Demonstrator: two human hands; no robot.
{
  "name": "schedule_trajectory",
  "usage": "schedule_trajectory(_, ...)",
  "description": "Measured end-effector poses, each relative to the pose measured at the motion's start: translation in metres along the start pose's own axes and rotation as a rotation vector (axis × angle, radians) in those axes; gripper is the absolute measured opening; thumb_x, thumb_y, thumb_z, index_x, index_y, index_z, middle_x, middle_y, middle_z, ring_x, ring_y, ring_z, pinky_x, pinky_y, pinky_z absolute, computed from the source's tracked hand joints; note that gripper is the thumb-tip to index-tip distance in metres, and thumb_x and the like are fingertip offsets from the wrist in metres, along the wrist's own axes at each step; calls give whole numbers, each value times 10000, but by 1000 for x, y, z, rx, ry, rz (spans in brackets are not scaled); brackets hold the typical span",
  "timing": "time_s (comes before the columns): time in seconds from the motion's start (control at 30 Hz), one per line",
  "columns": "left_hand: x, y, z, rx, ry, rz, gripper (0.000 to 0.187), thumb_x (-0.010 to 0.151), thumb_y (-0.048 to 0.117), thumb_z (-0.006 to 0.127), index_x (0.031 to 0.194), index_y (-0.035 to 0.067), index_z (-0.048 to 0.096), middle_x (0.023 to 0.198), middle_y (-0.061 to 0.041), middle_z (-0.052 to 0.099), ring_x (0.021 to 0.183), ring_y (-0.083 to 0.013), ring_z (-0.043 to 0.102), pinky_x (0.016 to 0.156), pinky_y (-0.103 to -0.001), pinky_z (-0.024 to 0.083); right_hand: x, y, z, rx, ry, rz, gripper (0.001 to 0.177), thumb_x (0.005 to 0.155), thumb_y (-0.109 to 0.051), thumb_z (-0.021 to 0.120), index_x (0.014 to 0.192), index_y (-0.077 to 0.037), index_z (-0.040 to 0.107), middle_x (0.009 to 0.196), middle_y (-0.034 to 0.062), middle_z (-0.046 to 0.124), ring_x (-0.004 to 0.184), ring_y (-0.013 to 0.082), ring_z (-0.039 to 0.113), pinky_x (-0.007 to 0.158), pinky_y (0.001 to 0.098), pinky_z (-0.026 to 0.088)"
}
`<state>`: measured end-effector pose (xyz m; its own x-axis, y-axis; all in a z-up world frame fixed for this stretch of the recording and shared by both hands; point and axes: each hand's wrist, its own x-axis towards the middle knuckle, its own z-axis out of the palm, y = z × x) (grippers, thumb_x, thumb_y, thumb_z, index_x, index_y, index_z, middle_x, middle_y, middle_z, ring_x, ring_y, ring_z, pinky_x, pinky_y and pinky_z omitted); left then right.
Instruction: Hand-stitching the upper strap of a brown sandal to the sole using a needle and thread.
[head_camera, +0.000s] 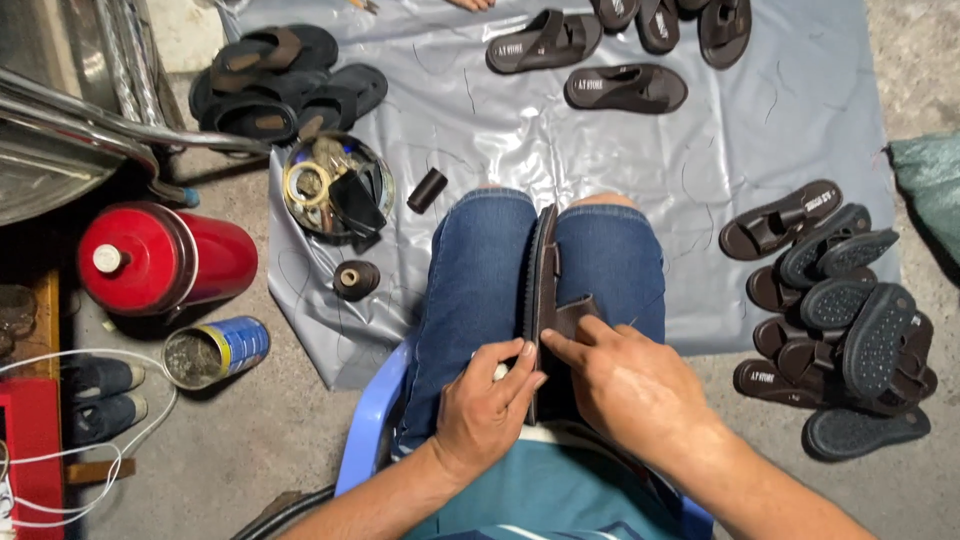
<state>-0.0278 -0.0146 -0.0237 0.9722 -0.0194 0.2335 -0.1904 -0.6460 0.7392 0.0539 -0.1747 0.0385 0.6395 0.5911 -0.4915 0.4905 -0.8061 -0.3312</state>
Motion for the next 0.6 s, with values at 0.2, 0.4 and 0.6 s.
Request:
schedule_trajectory(0.2,-2,-5,7,7,-16,38,349,815,97,666,1147,89,559,1059,-144,560,794,-280,612,592,-364,522,10,19,14,-88,87,-85,446,755,-218,520,1201,-212,529,859,14,530,689,279,585,489,434,524)
schedule_trajectory(0.4,-4,0,6,-11,-29,107,395,832,85,669,1183,34,493,1034,-200,543,813,-333,619,614,-385,551,11,34,33,164,229,-282,379,773,-225,578,1151,-197,579,832,7,559,741,246,588,585,366,483)
schedule_trajectory(0.6,4,-14,-16,-19,-161,-86,445,792,229,708,1195,258,523,1093,-40,582,655,-194,641,550,-359,531,11,19,16,176,341,-202,171,832,-209,553,974,-125,598,727,34,541,618,266,574,472,398,465)
